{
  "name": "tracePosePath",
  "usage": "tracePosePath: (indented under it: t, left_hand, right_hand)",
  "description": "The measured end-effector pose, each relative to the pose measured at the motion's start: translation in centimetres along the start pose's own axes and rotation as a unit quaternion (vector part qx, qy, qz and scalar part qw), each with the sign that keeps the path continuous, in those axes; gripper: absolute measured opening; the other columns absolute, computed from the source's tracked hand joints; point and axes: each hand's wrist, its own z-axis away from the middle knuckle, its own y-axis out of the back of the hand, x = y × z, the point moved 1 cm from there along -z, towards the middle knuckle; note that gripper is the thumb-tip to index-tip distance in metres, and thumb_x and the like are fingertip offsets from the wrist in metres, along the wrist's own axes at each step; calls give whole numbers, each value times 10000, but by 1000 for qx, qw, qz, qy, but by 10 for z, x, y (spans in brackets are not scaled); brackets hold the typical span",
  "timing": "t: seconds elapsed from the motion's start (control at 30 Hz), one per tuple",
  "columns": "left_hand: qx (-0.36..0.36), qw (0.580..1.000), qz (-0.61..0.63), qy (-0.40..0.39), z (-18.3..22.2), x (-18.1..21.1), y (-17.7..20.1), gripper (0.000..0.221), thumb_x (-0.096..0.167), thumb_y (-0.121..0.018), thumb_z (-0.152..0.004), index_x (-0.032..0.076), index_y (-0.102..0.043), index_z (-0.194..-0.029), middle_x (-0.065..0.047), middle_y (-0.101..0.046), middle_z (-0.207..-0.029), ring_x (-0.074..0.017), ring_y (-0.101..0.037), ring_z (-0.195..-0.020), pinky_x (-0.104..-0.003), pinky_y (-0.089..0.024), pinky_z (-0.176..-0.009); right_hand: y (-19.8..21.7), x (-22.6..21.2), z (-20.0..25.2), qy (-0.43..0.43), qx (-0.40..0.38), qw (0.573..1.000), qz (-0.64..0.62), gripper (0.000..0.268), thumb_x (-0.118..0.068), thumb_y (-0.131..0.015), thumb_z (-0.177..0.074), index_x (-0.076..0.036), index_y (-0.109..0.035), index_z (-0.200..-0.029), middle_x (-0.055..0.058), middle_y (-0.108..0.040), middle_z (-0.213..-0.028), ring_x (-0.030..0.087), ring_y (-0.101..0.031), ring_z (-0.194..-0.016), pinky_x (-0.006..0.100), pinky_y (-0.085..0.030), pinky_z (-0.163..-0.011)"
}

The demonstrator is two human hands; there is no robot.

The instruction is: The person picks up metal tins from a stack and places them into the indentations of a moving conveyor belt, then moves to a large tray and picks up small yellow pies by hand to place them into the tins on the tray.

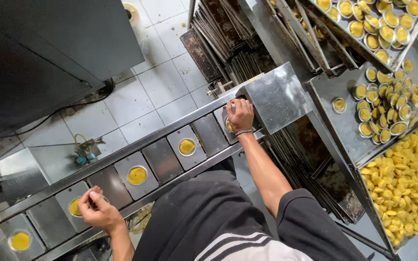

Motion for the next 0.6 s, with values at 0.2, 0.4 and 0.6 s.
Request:
tracePosePath:
  t: [0.2, 0.4, 0.6]
  left_hand:
    - [-14, 999, 27, 15, 4, 14, -7, 165, 56, -537, -1146, -86, -616, -1176, -239, -682, -1049, -302, -684, -956, -363, -597, -874]
    - [-97, 993, 45, 41, 10, 43, -35, 240, 216, -523, -1131, 1, -626, -1157, -151, -670, -1071, -246, -641, -980, -348, -510, -877]
    - [-220, 974, 47, -15, 22, 61, -107, 138, 156, -602, -1049, 88, -722, -1045, -126, -745, -955, -280, -721, -883, -391, -563, -792]
  right_hand:
    - [-16, -40, 8, -11, -51, 998, -28, 277, -303, -468, -1070, -109, -621, -944, 70, -646, -873, 216, -553, -787, 361, -430, -768]
    - [7, -49, 29, -107, -60, 984, -130, 414, -430, -423, -1071, -70, -623, -1116, 65, -643, -989, 212, -573, -921, 354, -421, -859]
    - [69, -32, 79, -149, -3, 972, -182, 158, -208, -665, -993, -71, -676, -1070, 69, -606, -894, 257, -609, -744, 364, -497, -724]
